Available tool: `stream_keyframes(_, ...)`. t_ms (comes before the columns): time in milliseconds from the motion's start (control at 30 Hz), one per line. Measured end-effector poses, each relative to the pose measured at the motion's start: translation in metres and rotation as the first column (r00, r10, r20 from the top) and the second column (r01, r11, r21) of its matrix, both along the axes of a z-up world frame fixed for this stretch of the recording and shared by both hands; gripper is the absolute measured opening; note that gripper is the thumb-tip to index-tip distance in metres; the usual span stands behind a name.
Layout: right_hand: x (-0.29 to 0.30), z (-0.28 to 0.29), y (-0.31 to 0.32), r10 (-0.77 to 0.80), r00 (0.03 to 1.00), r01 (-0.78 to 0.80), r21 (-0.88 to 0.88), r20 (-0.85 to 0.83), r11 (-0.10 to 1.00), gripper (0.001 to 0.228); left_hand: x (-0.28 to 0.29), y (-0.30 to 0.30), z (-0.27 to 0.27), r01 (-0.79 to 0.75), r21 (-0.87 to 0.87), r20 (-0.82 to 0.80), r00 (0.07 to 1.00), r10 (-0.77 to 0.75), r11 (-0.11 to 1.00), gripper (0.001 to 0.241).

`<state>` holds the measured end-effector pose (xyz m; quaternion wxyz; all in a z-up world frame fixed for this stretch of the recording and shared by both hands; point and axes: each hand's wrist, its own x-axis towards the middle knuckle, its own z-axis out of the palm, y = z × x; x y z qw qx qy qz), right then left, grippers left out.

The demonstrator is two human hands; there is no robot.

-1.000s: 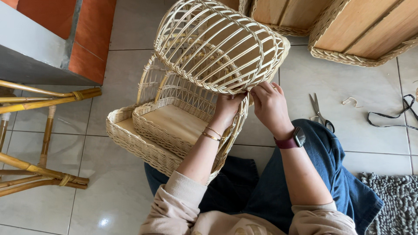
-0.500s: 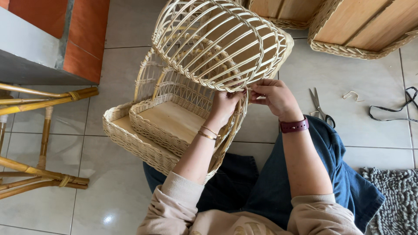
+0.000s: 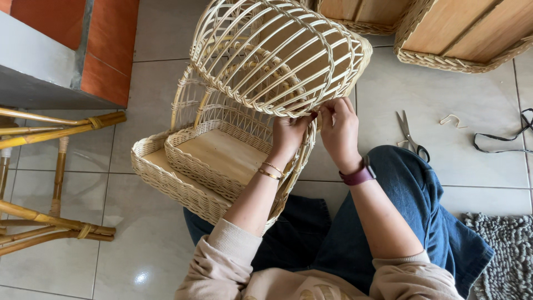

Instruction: The person assembles a multi-tiered wicker basket by hand, threading and tying thin strips of material to secure the curved shelves to the frame.

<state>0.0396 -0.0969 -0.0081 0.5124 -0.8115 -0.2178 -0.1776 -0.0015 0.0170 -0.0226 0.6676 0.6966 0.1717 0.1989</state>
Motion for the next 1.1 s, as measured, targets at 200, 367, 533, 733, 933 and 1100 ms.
stream_keyframes(200,-0.007,0.004,0.005,0.013,0.959,0.036,-0.166,0.285,0.985,0.009,0.005,0.005,-0.013,0.005,0.012,0.033,0.999,-0.006,1.000,0.022)
stream_keyframes(367,-0.007,0.019,0.002,0.141,0.986,-0.145,0.041,0.094,0.989,0.009,0.001,0.005,-0.005,0.031,0.056,0.029,0.999,-0.033,0.998,0.023)
stream_keyframes(533,-0.010,0.015,0.000,0.227,0.965,-0.200,0.190,-0.134,0.961,0.008,-0.012,0.007,0.010,0.048,0.098,0.049,0.997,-0.053,0.994,0.024)
stream_keyframes(733,-0.015,0.022,0.002,0.356,0.793,-0.135,0.426,-0.495,0.895,0.005,-0.019,0.010,0.000,0.054,0.097,-0.023,0.998,-0.053,0.994,0.025)
stream_keyframes(933,-0.020,0.042,-0.007,0.414,0.715,-0.130,0.475,-0.563,0.870,0.011,-0.024,0.012,0.013,0.108,0.102,-0.042,0.994,-0.104,0.989,0.030)
stream_keyframes(1100,-0.010,0.049,-0.012,0.503,0.538,-0.077,0.555,-0.677,0.829,0.014,-0.013,0.014,0.013,0.106,0.114,0.008,0.994,-0.107,0.988,0.029)
